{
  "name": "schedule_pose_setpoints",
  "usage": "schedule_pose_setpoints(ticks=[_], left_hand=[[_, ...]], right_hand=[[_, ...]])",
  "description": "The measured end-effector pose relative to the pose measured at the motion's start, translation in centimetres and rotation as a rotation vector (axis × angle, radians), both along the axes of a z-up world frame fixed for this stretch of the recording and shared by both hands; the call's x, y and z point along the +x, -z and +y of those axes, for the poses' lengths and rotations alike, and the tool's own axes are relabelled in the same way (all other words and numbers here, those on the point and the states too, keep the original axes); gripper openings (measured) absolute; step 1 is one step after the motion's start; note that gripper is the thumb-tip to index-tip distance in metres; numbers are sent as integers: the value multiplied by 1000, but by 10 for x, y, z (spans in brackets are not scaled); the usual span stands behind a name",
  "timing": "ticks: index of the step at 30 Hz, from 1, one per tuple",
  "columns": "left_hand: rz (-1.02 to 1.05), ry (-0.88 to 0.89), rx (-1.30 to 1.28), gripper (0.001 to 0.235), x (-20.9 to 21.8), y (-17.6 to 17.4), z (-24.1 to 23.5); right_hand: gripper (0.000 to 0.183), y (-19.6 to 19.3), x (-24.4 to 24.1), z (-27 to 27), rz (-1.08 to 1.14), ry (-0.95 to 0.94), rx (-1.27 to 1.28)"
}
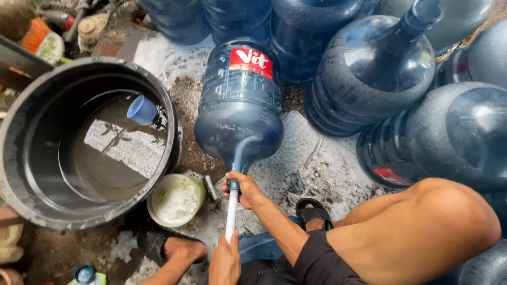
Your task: The person scrubs the interior of a large blue water jug using a long-handled brush. They repeatedly insert and rotate the brush inside the jug while sitting on the ground among other water jugs.
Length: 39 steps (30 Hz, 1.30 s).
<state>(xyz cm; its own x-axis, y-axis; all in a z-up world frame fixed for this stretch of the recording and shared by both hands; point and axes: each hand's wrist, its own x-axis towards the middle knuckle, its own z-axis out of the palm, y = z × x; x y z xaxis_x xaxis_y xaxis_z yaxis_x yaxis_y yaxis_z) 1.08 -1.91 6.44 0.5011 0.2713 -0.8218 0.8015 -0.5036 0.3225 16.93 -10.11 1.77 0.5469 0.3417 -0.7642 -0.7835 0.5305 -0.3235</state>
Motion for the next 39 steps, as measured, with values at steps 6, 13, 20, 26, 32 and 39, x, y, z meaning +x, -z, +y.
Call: schedule_pose_setpoints(ticks=[6, 13, 20, 26, 32, 39], left_hand=[[399, -791, -1763, 50, -2, 12, 14], [128, -426, -924, 48, 6, 10, 20], [-185, 7, -18, 55, 14, 3, 4], [118, -748, -1073, 54, -6, 18, 11], [116, -730, -857, 50, -9, 27, 18], [-7, 66, 186, 52, 1, -10, -2]], right_hand=[[16, 4, 6, 2, -53, -26, 124], [13, -10, 11, 2, -78, -11, 41], [11, -14, 9, 2, -48, -30, -32], [8, -11, 15, 9, -72, 26, 80], [11, -19, -1, 7, -61, 25, -108], [13, -36, -5, 11, -66, -82, -260]])
